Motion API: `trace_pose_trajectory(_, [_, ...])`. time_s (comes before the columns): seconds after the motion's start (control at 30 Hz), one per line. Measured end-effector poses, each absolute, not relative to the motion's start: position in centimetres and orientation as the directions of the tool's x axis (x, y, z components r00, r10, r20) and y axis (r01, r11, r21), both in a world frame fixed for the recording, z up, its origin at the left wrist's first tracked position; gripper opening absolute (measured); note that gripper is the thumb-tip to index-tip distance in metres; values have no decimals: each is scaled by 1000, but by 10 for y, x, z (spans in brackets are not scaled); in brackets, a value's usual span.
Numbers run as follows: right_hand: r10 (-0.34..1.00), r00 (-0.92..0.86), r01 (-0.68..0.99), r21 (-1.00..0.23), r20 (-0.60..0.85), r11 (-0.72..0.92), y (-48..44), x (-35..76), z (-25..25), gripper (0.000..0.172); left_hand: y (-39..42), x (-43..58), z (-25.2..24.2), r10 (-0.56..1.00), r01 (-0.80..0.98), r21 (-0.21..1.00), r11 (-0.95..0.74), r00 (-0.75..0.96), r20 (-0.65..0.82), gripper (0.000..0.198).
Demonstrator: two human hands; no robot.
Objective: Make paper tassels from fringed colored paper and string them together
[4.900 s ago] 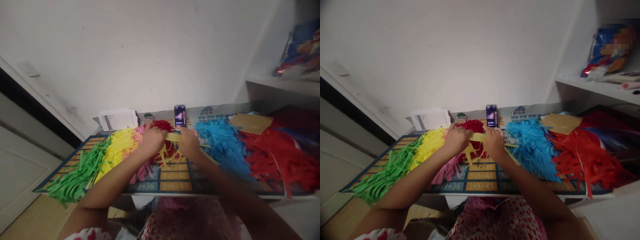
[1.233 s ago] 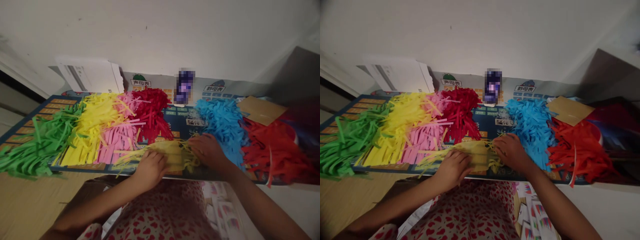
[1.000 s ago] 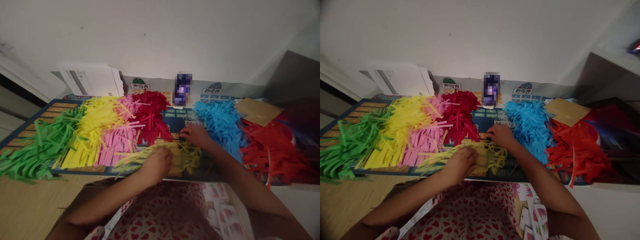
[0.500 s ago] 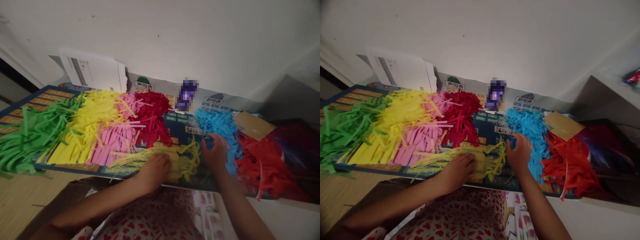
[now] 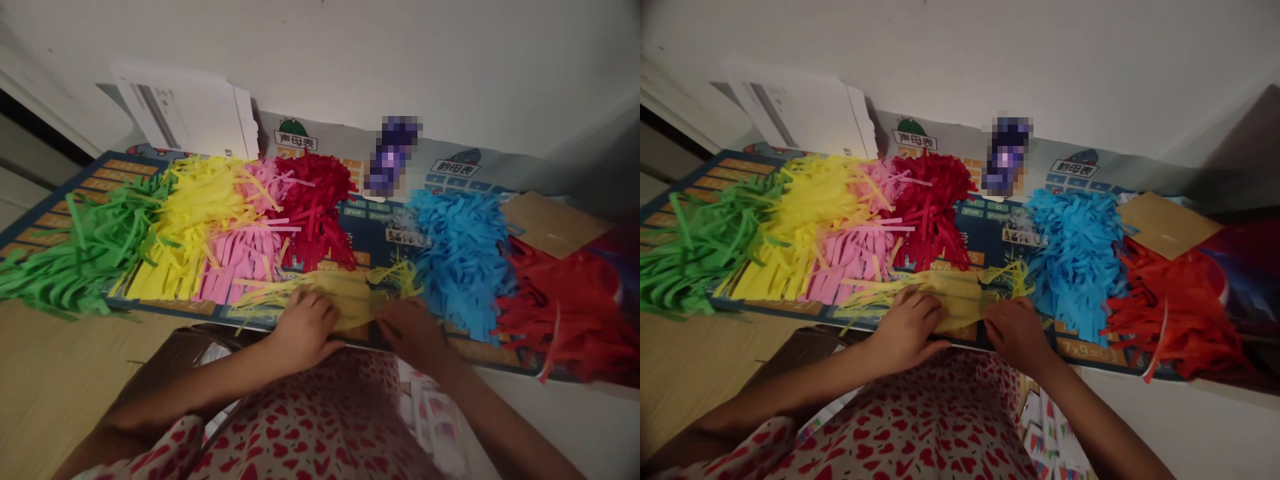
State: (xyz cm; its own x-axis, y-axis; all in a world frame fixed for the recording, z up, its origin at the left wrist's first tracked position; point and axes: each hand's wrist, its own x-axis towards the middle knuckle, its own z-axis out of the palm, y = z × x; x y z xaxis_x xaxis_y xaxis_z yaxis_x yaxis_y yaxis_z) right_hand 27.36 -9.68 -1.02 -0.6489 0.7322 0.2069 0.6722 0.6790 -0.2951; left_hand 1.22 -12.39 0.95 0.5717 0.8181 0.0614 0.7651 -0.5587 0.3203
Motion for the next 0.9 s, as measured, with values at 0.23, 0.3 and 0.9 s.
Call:
trace_pose_trajectory(0.23, [791, -529, 658, -440, 308, 611, -84, 259, 3, 21, -115, 17, 6, 858, 808, 288, -513, 486, 165, 20])
trace_pose_trajectory(0.3, [775, -574, 644, -439, 264, 626, -77, 258, 1, 22, -109, 14, 6, 870, 815, 306, -492, 469, 150, 20])
trace_pose_trajectory(0.9, [765, -644, 661, -492, 17, 567, -2, 246, -1, 14, -67, -1, 18, 897, 840, 382, -385, 438, -62, 18])
